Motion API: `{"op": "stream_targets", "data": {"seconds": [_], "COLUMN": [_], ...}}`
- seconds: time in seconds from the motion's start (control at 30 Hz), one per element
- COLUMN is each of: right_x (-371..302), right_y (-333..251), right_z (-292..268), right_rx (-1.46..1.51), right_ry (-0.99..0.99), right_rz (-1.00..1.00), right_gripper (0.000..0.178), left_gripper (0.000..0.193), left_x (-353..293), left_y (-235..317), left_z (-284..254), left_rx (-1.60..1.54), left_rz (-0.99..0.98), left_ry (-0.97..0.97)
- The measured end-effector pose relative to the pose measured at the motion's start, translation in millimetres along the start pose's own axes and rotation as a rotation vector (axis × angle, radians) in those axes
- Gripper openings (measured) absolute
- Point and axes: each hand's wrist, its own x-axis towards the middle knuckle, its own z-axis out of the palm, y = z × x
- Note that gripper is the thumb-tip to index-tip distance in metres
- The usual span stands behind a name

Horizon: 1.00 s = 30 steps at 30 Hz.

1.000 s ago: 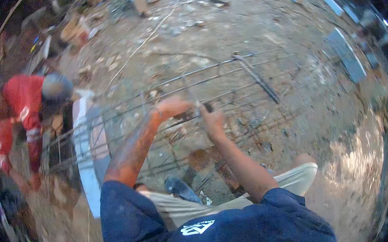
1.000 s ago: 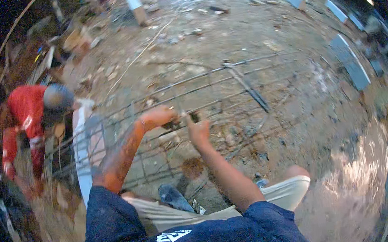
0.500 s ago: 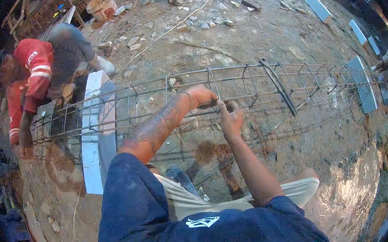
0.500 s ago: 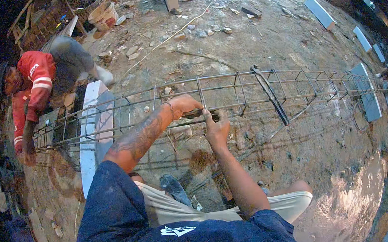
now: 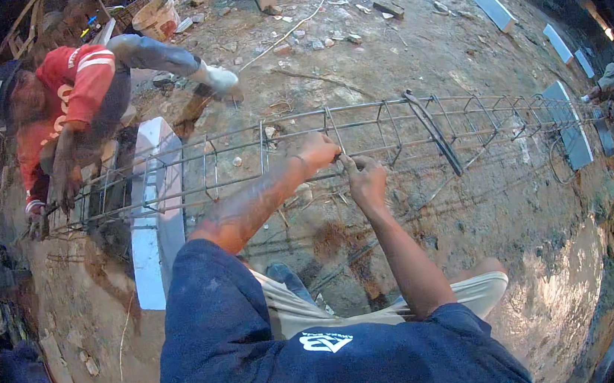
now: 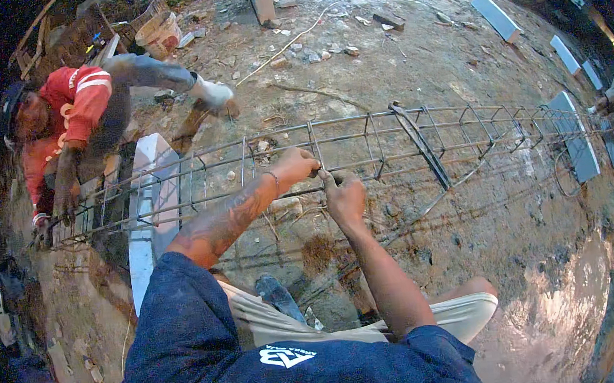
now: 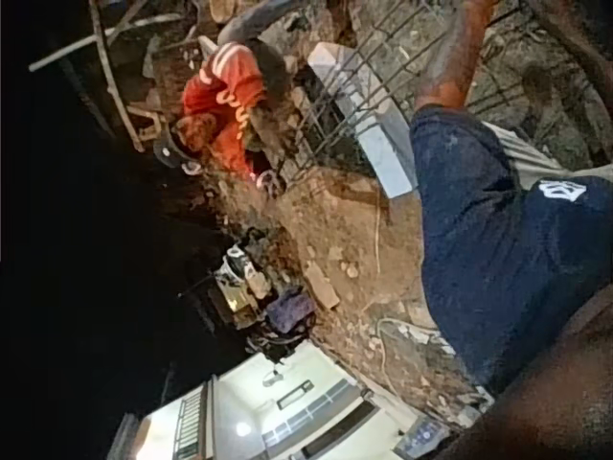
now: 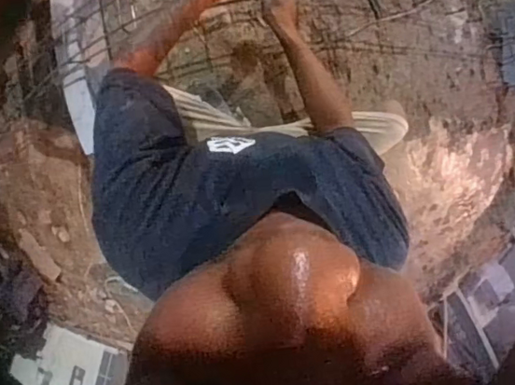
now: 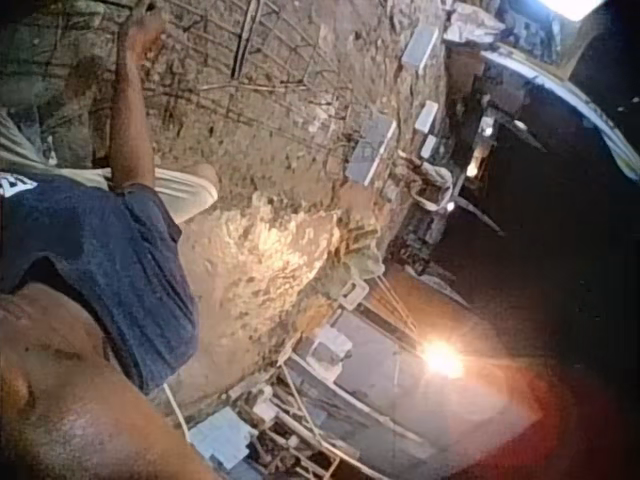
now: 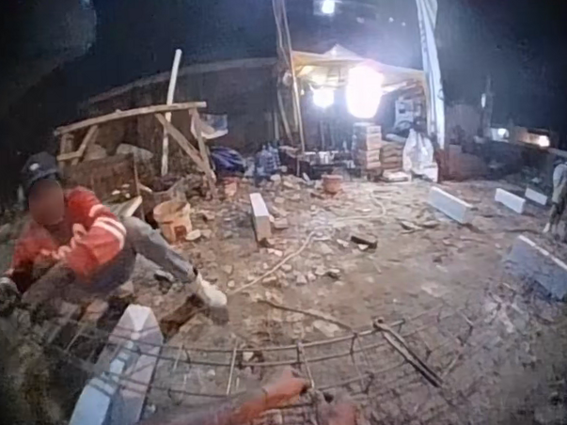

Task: The person ties a metal rebar cage together by wrapping wire around the joints by hand and twisting the wire tight using pliers.

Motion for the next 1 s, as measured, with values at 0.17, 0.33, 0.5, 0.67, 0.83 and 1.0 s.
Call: {"op": "stream_targets", "data": {"seconds": [0.17, 0.33, 0.5, 0.67, 0.83, 1.0], "right_x": [2.4, 7.7, 3.1, 26.6, 59.9, 99.1], "right_y": [-20.9, -13.9, -34.5, -76.0, -119.0, -152.1], "right_z": [-13.3, -22.2, -47.5, -71.8, -67.6, -44.6], "right_rx": [-0.063, -0.232, -0.567, -0.935, -1.157, -1.255], "right_ry": [-0.026, -0.092, -0.246, -0.525, -0.526, -0.685], "right_rz": [0.054, -0.073, -0.256, -0.401, -0.893, -1.104], "right_gripper": [0.032, 0.025, 0.017, 0.015, 0.015, 0.01], "left_gripper": [0.025, 0.01, 0.011, 0.01, 0.008, 0.022], "left_x": [-38.6, -35.8, -45.3, -54.7, -38.2, -8.9], "left_y": [12.6, 1.4, -12.6, -14.1, -22.7, -20.1], "left_z": [1.2, 22.1, 11.7, 10.6, 9.9, -2.2], "left_rx": [-0.004, 0.071, 0.267, 0.558, 0.609, 0.167], "left_rz": [0.326, 0.707, 0.99, 1.249, 1.162, 0.844], "left_ry": [0.294, 0.488, 0.471, 0.517, 0.544, 0.222]}}
